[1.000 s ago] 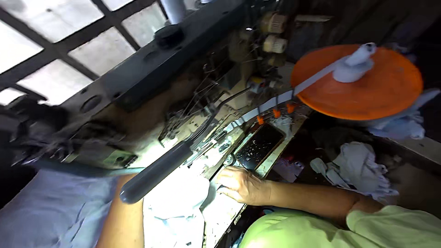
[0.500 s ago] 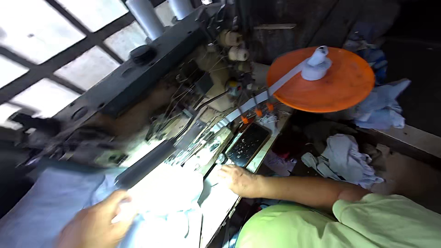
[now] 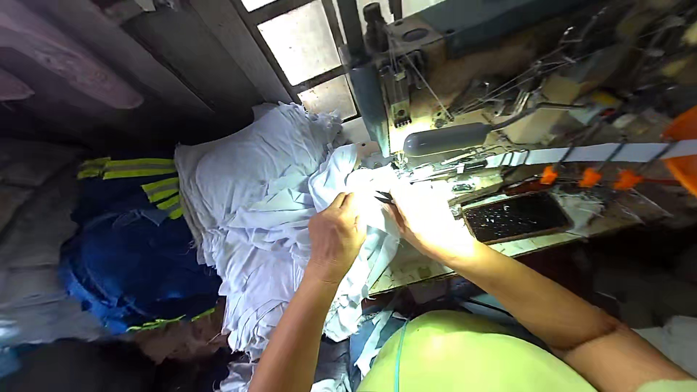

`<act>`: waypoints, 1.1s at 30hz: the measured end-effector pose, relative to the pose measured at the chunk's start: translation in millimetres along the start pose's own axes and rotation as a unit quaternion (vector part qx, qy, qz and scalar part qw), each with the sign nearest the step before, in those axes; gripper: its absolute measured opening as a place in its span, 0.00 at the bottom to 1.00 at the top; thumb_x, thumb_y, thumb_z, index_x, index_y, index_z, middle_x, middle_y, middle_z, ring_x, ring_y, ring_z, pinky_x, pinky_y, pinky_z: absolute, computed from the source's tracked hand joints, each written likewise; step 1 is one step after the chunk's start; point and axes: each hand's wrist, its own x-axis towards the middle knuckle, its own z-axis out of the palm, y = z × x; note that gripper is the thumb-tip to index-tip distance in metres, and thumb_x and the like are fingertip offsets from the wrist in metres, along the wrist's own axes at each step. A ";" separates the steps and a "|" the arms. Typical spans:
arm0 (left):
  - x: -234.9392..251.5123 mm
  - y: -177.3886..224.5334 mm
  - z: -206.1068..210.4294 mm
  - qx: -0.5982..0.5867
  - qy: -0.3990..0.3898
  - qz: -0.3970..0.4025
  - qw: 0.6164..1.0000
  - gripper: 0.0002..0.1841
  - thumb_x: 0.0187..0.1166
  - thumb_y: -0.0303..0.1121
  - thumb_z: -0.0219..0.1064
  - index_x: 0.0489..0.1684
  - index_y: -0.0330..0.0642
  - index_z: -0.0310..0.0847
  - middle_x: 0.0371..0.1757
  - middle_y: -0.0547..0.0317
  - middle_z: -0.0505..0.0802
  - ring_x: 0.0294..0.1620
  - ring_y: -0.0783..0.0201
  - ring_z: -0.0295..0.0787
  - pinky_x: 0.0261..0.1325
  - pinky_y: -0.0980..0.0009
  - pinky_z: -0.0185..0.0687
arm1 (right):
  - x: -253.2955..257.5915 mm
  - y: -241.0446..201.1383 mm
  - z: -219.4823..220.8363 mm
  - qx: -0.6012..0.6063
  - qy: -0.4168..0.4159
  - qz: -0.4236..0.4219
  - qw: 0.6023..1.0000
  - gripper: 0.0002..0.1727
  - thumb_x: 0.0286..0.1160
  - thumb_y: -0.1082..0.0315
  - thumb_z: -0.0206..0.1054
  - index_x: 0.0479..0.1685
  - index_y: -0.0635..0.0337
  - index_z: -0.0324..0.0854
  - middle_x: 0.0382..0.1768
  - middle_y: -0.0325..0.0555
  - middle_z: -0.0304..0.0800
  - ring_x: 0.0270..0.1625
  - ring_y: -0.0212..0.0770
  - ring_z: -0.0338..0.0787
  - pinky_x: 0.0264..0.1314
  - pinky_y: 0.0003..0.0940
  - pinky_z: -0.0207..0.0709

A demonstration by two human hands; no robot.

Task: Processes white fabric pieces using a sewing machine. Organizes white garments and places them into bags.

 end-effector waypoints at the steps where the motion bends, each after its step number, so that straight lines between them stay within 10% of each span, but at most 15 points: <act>1: -3.2 1.5 2.6 0.007 0.013 0.009 1.000 0.07 0.70 0.26 0.65 0.33 0.32 0.89 0.26 0.49 0.89 0.20 0.54 0.85 0.18 0.59 0.74 | 2.9 -3.4 3.9 0.004 -0.002 0.009 1.000 0.07 0.75 0.68 0.67 0.42 0.64 0.86 0.29 0.52 0.85 0.32 0.54 0.89 0.29 0.50 0.79; 7: -15.7 5.3 12.7 0.016 0.049 0.045 0.998 0.08 0.70 0.27 0.65 0.23 0.35 0.86 0.23 0.51 0.86 0.20 0.56 0.84 0.19 0.62 0.72 | 10.3 -6.7 11.8 0.000 -0.023 0.049 0.999 0.10 0.81 0.67 0.63 0.50 0.65 0.83 0.31 0.53 0.84 0.29 0.54 0.88 0.26 0.48 0.77; 14: -17.7 -20.5 -13.2 -0.130 0.027 -0.021 0.991 0.09 0.76 0.23 0.64 0.43 0.30 0.90 0.41 0.47 0.94 0.39 0.57 0.93 0.43 0.59 0.88 | -4.3 7.9 6.4 0.042 0.009 -0.026 0.999 0.14 0.85 0.64 0.58 0.39 0.64 0.84 0.22 0.48 0.79 0.23 0.50 0.84 0.23 0.45 0.74; 21: -26.8 -108.0 -123.8 -0.425 0.339 -0.183 0.819 0.08 0.89 0.25 0.56 0.48 0.54 0.76 0.38 0.72 0.95 0.39 0.70 0.94 0.42 0.71 0.93 | -103.9 54.9 23.1 -0.001 -0.053 0.006 0.999 0.16 0.77 0.61 0.64 0.35 0.69 0.86 0.31 0.60 0.88 0.31 0.61 0.92 0.26 0.54 0.82; 25: -27.2 -98.8 -152.0 -0.414 0.318 -0.170 0.836 0.10 0.90 0.24 0.51 0.48 0.53 0.74 0.40 0.69 0.96 0.39 0.67 0.97 0.43 0.68 0.96 | -89.4 34.9 20.8 0.069 0.018 -0.060 0.996 0.17 0.81 0.60 0.64 0.48 0.66 0.91 0.44 0.60 0.93 0.47 0.58 0.92 0.52 0.50 0.84; 30: -41.3 -84.4 -190.7 -0.420 0.277 -0.090 0.859 0.07 0.89 0.27 0.53 0.52 0.50 0.75 0.41 0.68 0.93 0.41 0.68 0.92 0.52 0.68 0.90 | -0.2 -24.8 9.2 0.232 0.026 -0.137 0.963 0.11 0.81 0.69 0.63 0.47 0.65 0.89 0.44 0.52 0.92 0.45 0.42 0.91 0.50 0.35 0.85; 33: -81.4 -85.5 -203.3 -0.378 0.198 -0.127 0.895 0.07 0.90 0.42 0.58 0.56 0.59 0.80 0.39 0.78 0.92 0.34 0.78 0.88 0.40 0.80 0.87 | 48.9 -49.9 12.2 0.273 -0.067 -0.105 0.954 0.14 0.82 0.70 0.64 0.58 0.69 0.85 0.55 0.59 0.88 0.46 0.45 0.92 0.51 0.38 0.88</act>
